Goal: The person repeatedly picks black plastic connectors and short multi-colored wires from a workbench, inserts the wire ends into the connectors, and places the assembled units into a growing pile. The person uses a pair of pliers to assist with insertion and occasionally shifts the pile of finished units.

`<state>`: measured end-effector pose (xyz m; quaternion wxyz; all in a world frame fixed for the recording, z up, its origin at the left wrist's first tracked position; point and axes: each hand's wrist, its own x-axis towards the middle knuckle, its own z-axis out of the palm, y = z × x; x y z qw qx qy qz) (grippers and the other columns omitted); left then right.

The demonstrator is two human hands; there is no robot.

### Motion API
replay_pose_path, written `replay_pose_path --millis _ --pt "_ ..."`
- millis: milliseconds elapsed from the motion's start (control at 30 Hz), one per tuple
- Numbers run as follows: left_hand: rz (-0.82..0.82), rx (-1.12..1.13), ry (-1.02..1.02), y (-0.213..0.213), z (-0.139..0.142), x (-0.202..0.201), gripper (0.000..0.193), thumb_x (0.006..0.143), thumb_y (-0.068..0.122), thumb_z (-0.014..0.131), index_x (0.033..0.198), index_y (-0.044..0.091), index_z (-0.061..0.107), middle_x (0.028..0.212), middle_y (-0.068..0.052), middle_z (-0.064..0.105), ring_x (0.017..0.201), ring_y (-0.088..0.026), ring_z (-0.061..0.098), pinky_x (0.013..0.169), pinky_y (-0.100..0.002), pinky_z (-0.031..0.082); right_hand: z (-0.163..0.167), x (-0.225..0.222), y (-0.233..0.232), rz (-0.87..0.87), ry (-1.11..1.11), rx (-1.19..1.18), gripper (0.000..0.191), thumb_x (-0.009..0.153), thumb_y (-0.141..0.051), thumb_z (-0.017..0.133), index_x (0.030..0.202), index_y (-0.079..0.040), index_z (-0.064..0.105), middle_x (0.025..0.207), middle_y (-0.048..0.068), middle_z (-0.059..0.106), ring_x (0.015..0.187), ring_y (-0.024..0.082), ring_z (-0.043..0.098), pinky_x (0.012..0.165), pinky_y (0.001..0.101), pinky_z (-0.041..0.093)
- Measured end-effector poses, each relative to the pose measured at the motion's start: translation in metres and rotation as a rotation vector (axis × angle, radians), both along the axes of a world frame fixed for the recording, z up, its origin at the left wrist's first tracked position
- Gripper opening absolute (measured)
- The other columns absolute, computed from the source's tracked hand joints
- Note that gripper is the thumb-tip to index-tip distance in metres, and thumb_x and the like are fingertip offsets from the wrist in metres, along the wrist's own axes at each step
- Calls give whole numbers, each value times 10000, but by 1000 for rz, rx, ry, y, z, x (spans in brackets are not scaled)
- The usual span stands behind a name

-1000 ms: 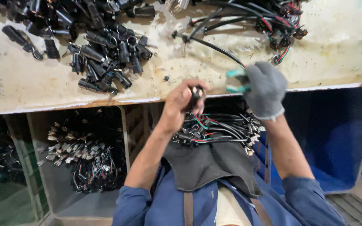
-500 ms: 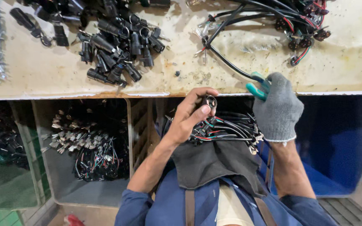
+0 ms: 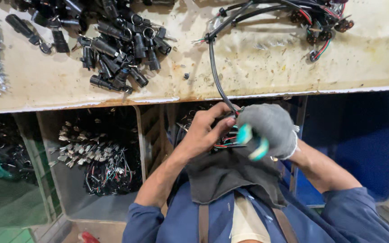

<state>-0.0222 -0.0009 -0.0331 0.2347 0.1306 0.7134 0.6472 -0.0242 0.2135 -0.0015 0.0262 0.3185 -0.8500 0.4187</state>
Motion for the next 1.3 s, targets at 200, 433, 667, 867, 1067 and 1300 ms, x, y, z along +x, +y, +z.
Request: replay_pose_path --millis 200,433,667,867,1067,1300 --pt "105 53 161 5 -2 4 283 1044 201 663 1244 1 647 1010 -107 751 919 -177 736 829 -306 564 -15 20 -15 -621 -451 -485 64 899 -96 665 842 -69 655 751 42 629 632 188 583 584 283 479" --pt "64 104 144 0 -15 12 266 1016 222 681 1161 -1 672 913 -66 739 812 -125 699 767 -268 545 -27 15 -30 -292 -782 -1673 94 952 -113 641 875 -88 594 702 36 562 577 167 535 544 297 446" --pt "186 110 -16 -6 -29 20 253 1000 249 685 1029 0 642 676 -7 603 591 -68 535 562 -242 427 -27 -15 -39 -222 -923 -1706 59 962 -104 635 958 -93 577 729 45 573 576 172 546 531 314 451" --pt "227 22 57 -6 -28 18 277 986 262 684 1049 -7 662 668 14 595 587 -67 539 548 -238 427 -26 -25 -44 -181 -961 -1659 88 970 -97 629 1029 -98 563 752 52 582 576 176 555 520 329 456" --pt "195 578 -321 1 32 -1 565 981 263 688 1482 43 548 762 6 605 605 -100 545 527 -229 385 -28 -75 -20 -529 -305 -781 143 979 -90 623 1100 -103 549 775 60 592 575 180 565 509 344 461" --pt "-728 -741 374 38 73 8 681 990 292 624 1588 98 362 941 -152 697 832 -349 685 681 -448 544 -23 -139 -18 -483 103 59 266 937 -131 711 1169 -79 592 848 145 685 745 362 690 598 473 509"
